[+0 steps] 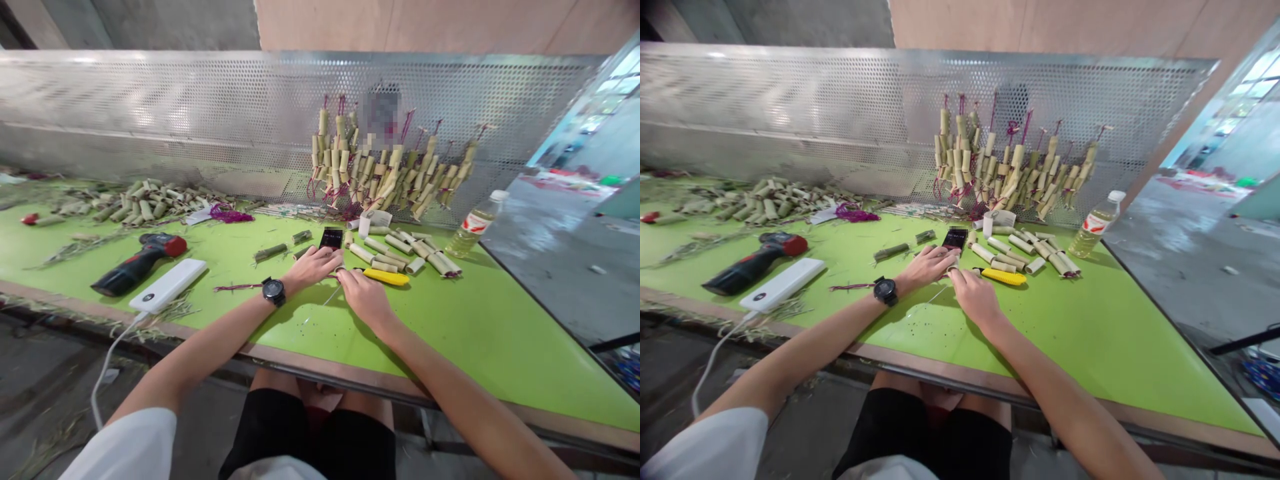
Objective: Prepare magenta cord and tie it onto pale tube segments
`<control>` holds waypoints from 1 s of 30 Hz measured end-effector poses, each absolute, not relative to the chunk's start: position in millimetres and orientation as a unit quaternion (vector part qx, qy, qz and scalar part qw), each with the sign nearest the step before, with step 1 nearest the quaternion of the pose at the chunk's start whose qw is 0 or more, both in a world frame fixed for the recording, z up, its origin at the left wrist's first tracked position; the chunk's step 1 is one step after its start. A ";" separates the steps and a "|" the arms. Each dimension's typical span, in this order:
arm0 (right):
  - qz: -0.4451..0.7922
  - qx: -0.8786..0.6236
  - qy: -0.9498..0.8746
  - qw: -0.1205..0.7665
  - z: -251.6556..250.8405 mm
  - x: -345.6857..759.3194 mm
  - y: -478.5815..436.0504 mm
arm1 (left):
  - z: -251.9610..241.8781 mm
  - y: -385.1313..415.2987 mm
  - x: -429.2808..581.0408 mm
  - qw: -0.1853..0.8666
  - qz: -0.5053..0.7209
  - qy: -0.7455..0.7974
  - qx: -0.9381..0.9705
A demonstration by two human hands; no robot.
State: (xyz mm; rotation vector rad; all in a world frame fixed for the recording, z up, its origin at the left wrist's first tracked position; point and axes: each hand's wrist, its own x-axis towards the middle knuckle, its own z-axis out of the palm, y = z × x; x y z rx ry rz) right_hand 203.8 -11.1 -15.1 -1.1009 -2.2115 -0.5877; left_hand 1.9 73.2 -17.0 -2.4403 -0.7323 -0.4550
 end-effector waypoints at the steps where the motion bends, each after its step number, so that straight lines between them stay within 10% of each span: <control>1: -0.223 -0.415 -0.831 0.295 -15.0 203.7 -10.8 | -16.5 72.5 2.3 0.273 -0.165 -0.274 -0.908; 30: -0.237 -0.413 -0.832 0.285 -23.4 202.7 -6.9 | -20.3 75.7 2.0 0.270 -0.190 -0.292 -0.898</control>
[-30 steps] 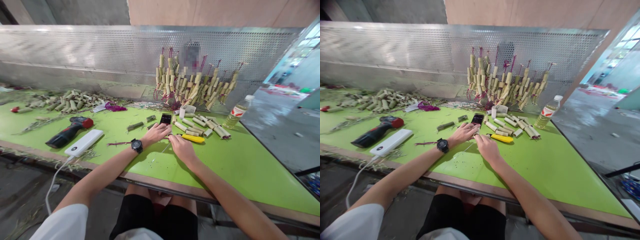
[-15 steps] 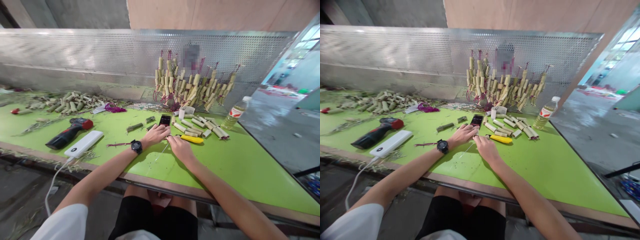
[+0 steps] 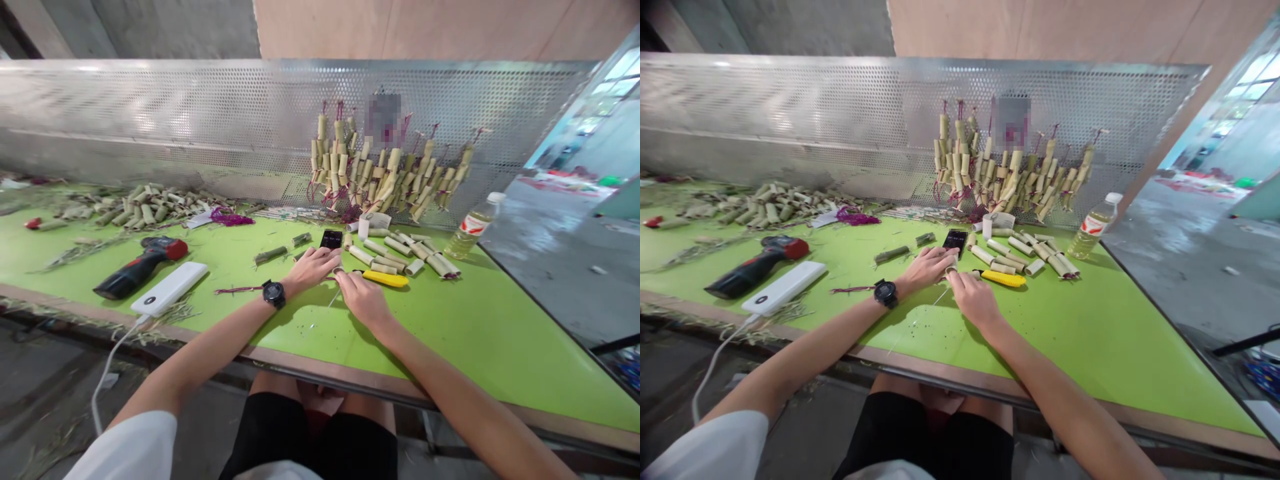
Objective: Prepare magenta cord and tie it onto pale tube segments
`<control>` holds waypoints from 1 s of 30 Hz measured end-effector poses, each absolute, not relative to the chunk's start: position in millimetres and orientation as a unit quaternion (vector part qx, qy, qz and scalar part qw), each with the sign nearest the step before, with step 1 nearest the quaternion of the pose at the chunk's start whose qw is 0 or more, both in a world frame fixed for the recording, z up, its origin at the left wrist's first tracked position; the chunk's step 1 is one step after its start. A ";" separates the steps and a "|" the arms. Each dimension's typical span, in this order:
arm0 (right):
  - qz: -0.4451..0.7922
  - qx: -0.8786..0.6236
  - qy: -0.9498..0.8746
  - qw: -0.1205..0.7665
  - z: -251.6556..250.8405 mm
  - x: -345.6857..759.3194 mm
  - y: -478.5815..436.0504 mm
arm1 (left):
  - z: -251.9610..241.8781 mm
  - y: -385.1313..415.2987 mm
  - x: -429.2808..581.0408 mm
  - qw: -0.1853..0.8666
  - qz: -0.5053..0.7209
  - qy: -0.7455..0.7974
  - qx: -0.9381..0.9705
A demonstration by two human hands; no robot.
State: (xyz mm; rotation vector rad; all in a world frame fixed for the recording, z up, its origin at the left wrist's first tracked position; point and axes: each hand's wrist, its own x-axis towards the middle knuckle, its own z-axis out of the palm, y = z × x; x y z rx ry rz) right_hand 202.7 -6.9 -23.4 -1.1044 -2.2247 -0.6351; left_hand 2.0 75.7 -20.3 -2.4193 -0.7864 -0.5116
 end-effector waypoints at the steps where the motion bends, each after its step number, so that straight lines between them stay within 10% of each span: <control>1: -0.232 -0.414 -0.831 0.289 -23.3 202.0 -7.3 | -20.3 76.1 1.6 0.269 -0.190 -0.294 -0.897; 16: -0.234 -0.469 -0.837 0.159 -16.1 204.4 -10.1 | -17.5 70.9 6.0 0.263 -0.194 -0.272 -0.905; 30: -0.201 -0.461 -0.830 0.240 -8.3 199.4 -17.4 | -18.0 72.6 6.7 0.217 -0.196 -0.300 -0.908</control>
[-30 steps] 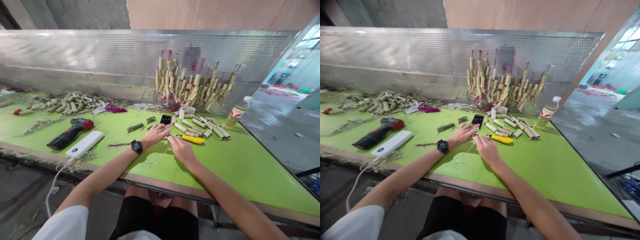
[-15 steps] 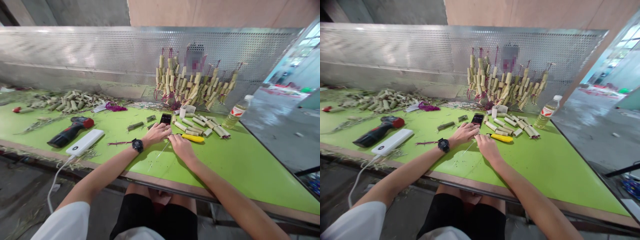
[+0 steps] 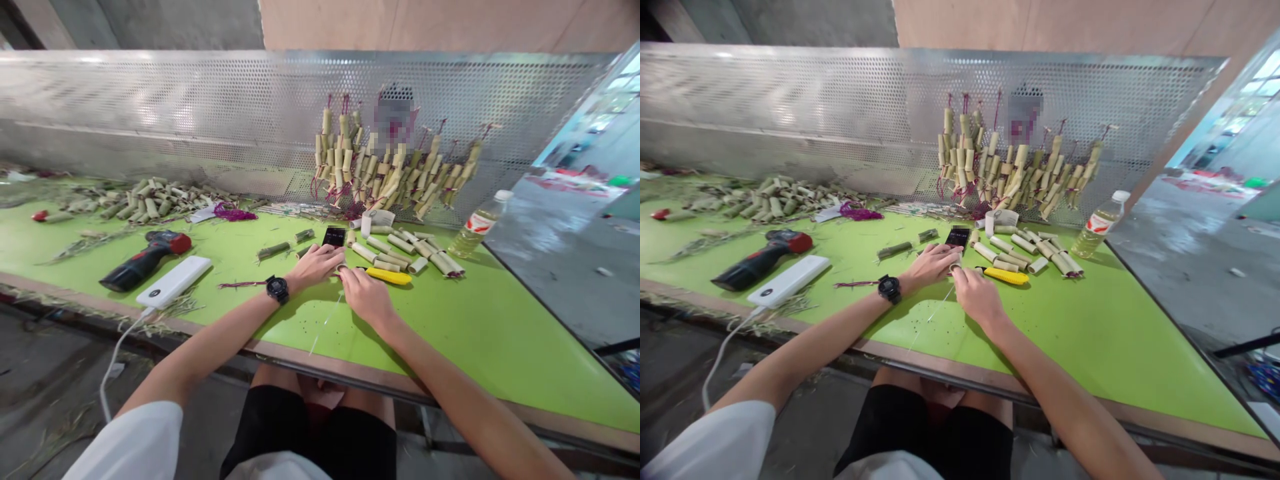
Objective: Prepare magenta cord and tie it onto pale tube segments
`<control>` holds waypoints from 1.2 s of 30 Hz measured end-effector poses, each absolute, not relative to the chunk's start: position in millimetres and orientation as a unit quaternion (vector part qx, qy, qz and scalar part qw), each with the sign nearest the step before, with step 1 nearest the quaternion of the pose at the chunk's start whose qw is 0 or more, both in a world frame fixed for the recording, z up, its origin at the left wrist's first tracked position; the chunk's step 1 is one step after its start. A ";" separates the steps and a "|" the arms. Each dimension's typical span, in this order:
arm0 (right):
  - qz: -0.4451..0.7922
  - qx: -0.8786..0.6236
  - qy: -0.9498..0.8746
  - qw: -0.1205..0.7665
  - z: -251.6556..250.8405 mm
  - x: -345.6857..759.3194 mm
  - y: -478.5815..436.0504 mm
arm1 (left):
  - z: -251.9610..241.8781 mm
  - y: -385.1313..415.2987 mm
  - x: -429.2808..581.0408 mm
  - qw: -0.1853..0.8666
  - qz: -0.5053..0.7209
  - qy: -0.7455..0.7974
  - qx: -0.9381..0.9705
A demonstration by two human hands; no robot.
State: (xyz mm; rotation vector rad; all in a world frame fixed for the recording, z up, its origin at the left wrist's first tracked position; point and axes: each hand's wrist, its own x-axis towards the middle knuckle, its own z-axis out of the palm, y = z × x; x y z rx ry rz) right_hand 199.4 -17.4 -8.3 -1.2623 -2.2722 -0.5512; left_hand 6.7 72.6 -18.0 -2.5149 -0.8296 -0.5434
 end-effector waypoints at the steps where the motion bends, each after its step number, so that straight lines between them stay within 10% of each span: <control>1: -0.190 -0.470 -0.830 0.230 -6.8 199.0 -18.5 | -18.3 72.9 7.0 0.214 -0.195 -0.301 -0.909; 36: -0.156 -0.516 -0.827 0.159 -5.4 202.3 -12.2 | -18.2 72.7 9.5 0.184 -0.198 -0.304 -0.913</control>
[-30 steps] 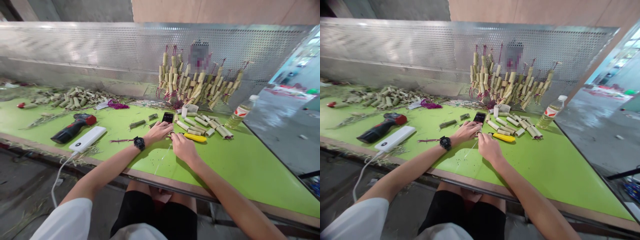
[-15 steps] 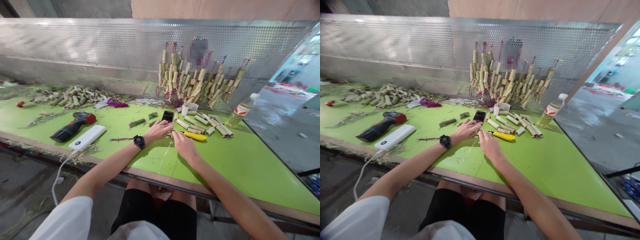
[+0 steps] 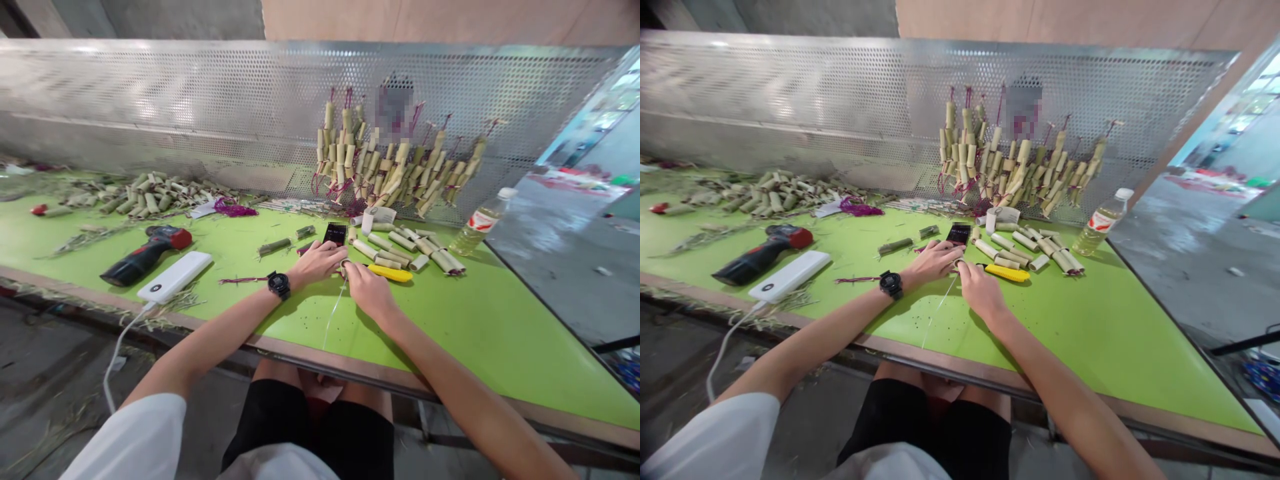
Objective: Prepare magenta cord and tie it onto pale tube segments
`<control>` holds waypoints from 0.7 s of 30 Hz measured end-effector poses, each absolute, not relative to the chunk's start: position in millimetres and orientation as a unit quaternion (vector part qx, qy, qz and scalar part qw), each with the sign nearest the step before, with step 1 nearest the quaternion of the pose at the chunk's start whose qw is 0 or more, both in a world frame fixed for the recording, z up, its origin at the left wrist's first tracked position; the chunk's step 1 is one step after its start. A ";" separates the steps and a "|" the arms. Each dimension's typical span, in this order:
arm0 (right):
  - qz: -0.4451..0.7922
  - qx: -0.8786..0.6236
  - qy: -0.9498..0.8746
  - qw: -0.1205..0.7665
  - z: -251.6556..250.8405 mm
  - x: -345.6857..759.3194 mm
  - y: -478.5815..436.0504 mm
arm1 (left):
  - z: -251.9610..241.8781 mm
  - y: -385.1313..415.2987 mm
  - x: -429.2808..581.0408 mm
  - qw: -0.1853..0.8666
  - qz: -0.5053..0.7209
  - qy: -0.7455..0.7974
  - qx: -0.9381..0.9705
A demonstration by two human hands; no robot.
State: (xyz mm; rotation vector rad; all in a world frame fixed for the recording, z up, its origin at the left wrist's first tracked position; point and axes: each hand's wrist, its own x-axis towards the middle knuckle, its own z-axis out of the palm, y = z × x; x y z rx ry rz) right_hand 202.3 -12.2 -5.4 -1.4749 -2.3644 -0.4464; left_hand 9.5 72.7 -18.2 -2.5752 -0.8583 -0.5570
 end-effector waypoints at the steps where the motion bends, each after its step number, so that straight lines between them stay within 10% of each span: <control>1: -0.158 -0.512 -0.828 0.166 -5.7 202.5 -12.0 | -18.1 72.8 9.4 0.182 -0.198 -0.305 -0.914; 21: -0.184 -0.483 -0.826 0.225 -10.6 205.9 -11.2 | -18.4 74.0 8.3 0.173 -0.189 -0.306 -0.917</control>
